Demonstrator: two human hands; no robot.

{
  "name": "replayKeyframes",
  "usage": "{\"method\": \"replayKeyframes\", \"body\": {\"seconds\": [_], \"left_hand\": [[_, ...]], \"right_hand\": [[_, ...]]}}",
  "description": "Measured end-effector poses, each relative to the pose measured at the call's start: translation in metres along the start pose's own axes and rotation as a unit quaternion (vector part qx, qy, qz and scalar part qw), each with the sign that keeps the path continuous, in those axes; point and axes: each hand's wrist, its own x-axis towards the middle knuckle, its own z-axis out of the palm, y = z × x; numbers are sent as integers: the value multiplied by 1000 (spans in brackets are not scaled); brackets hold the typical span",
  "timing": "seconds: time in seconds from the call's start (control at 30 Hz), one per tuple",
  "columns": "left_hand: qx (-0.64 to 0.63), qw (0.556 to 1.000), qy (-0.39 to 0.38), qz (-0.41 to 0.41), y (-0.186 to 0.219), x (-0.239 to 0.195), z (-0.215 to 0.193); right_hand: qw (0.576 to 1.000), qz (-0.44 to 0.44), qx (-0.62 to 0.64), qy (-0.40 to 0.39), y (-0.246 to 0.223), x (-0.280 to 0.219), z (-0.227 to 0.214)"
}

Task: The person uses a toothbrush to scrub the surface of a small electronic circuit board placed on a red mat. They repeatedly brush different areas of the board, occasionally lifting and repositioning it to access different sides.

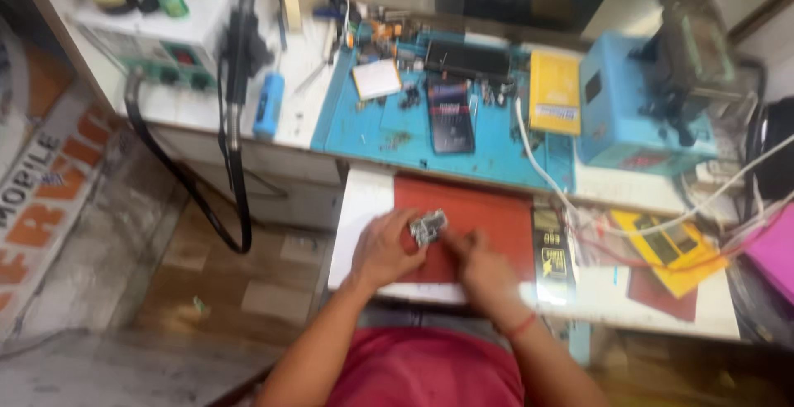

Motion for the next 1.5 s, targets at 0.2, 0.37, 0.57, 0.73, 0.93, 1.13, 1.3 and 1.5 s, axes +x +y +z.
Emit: {"method": "replayKeyframes", "body": {"seconds": [0.2,0.37,0.57,0.73,0.93,1.13,1.3,1.5], "left_hand": [[18,999,-12,37,7,4,-8],[19,998,-13,56,7,5,-8],[26,996,26,79,-1,-1,-2],[25,998,-17,46,10,4,-10],[24,999,-5,48,10,6,-11],[43,998,-1,49,7,3,-4],[8,999,14,42,17,7,-8],[-199,951,-50,229,110,52,-75]], "right_hand": [[998,-34,43,-15,4,-1,0],[996,-40,60,54,5,-3,5],[993,-66,58,82,1,-9,5],[995,-39,81,38,-1,-12,-4],[993,-44,83,70,-7,3,-9],[995,-77,55,8,-10,10,-7],[996,-26,24,86,17,-7,1],[997,-23,-29,68,42,-1,25]]}}
